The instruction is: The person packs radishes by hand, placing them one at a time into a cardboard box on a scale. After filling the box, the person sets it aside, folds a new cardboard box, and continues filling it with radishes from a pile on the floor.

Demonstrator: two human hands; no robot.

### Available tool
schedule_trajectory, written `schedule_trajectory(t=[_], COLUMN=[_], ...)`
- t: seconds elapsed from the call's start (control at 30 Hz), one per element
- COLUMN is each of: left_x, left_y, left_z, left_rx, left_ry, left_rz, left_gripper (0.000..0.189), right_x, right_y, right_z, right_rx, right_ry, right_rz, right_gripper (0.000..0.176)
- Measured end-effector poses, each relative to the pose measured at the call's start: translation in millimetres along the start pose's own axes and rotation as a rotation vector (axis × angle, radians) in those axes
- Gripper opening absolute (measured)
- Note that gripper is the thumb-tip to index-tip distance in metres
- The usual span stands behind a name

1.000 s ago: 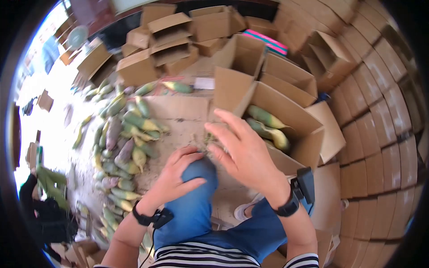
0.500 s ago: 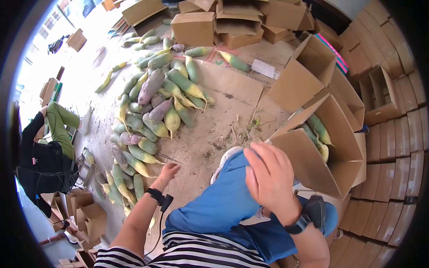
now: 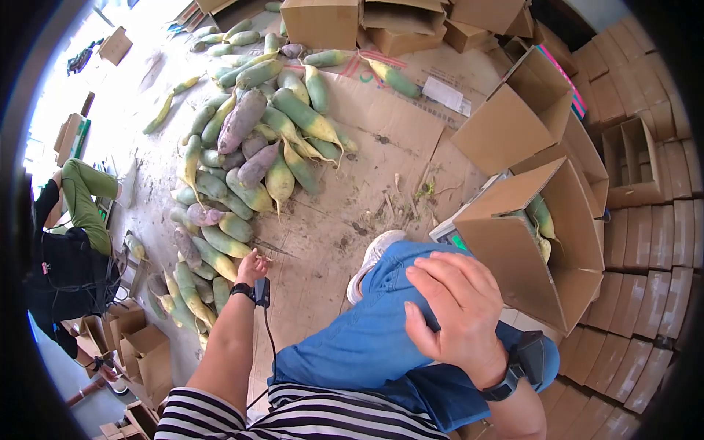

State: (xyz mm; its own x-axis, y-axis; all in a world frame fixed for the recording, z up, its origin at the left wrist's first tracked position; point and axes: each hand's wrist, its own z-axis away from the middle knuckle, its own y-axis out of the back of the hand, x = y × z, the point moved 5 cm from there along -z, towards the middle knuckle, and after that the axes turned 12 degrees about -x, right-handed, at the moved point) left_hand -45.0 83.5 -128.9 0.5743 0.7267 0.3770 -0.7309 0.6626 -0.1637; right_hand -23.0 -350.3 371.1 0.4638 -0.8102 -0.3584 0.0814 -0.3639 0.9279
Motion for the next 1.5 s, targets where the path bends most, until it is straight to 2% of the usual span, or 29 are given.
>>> schedule_trajectory(t=[0.07,0.23,0.27,0.3,0.33,0.4,0.43,0.47,0.53,0.6,0.67,0.73,0.77,0.8,0.83,0.87,0.9,0.93,1.0,1.07,1.1,1.13,1.2,1.23,1.27,1.33,1.4,1.47,1.5], left_x=[-4,28,35,50,55,70,80,64,48,32,27,10,0,-14,-24,-28,-39,-52,-74,-93,-105,-111,-120,-113,-109,-96,-103,-110,-109], left_y=[10,-22,-15,-30,-23,-24,-26,-56,-89,-121,-150,-190,-211,-230,-246,-255,-259,-270,-300,-318,-324,-336,-359,-365,-367,-367,-364,-363,-363], left_z=[-27,18,2,56,41,78,106,157,233,297,342,405,451,490,520,536,531,538,561,566,568,567,583,586,581,566,539,528,525], left_rx=[-0.248,-0.245,-0.606,-0.433,-0.607,-0.676,-0.751,-0.75,-0.644,-0.69,-0.755,-1.066,-1.073,-1.085,-1.057,-1.016,-1.395,-1.398,-1.502,-1.567,-1.616,-1.609,-1.812,-1.756,-1.746,-1.457,-1.356,-1.127,-1.124], left_ry=[0.093,-0.091,-0.083,-0.225,-0.135,-0.022,-0.456,0.041,0.1,0.296,0.243,0.282,0.139,0.136,-0.023,-0.185,0.199,0.202,-0.335,-0.276,-0.207,-0.206,-0.836,-1.055,-1.055,-1.283,-1.394,-1.721,-1.715], left_rz=[0.077,0.071,0.167,0.027,0.269,0.099,-0.615,0.119,0.172,0.355,0.254,0.142,-0.138,-0.157,-0.383,-0.603,-0.435,-0.452,-0.914,-1.09,-1.261,-1.264,-1.631,-1.762,-1.764,-1.986,-2.043,-2.106,-2.114], left_gripper=[0.024,0.022,0.021,0.019,0.02,0.021,0.021,0.023,0.023,0.028,0.028,0.028,0.029,0.029,0.025,0.021,0.02,0.02,0.032,0.025,0.021,0.021,0.039,0.055,0.055,0.062,0.066,0.066,0.066], right_x=[2,3,5,6,7,6,6,7,7,5,6,8,7,10,13,12,14,14,17,26,28,42,78,102,128,161,198,231,246], right_y=[1,-3,-2,-1,-3,-5,-7,-10,-13,-13,-13,-13,-9,-3,2,11,20,30,56,72,90,101,119,126,135,150,129,95,76], right_z=[0,8,10,10,10,12,13,14,17,18,22,27,29,30,32,31,28,26,44,62,78,90,111,124,142,168,189,203,208], right_rx=[-0.01,0.016,0.034,0.049,0.063,0.083,0.094,0.109,0.163,0.165,0.166,0.133,0.155,0.195,0.235,0.254,0.287,0.305,0.379,0.544,0.453,0.498,0.618,0.69,0.553,0.386,0.184,-0.036,-0.125], right_ry=[-0.004,-0.019,-0.041,-0.014,-0.008,-0.016,-0.028,-0.021,0.007,-0.009,-0.014,-0.017,-0.022,-0.062,-0.1,-0.106,-0.022,0.083,0.112,0.094,-0.022,-0.054,-0.069,-0.052,-0.22,-0.46,-0.66,-0.779,-0.813], right_rz=[-0.003,-0.018,-0.017,-0.033,-0.038,-0.072,-0.092,-0.117,-0.164,-0.158,-0.178,-0.195,-0.191,-0.311,-0.434,-0.432,-1.019,-1.604,-1.693,-1.754,-1.833,-1.67,-1.262,-1.013,-0.707,-0.209,-0.028,0.063,0.075], right_gripper=[0.033,0.032,0.03,0.031,0.032,0.033,0.032,0.031,0.029,0.028,0.028,0.036,0.036,0.047,0.059,0.059,0.071,0.083,0.088,0.086,0.091,0.09,0.09,0.09,0.09,0.089,0.085,0.081,0.078])
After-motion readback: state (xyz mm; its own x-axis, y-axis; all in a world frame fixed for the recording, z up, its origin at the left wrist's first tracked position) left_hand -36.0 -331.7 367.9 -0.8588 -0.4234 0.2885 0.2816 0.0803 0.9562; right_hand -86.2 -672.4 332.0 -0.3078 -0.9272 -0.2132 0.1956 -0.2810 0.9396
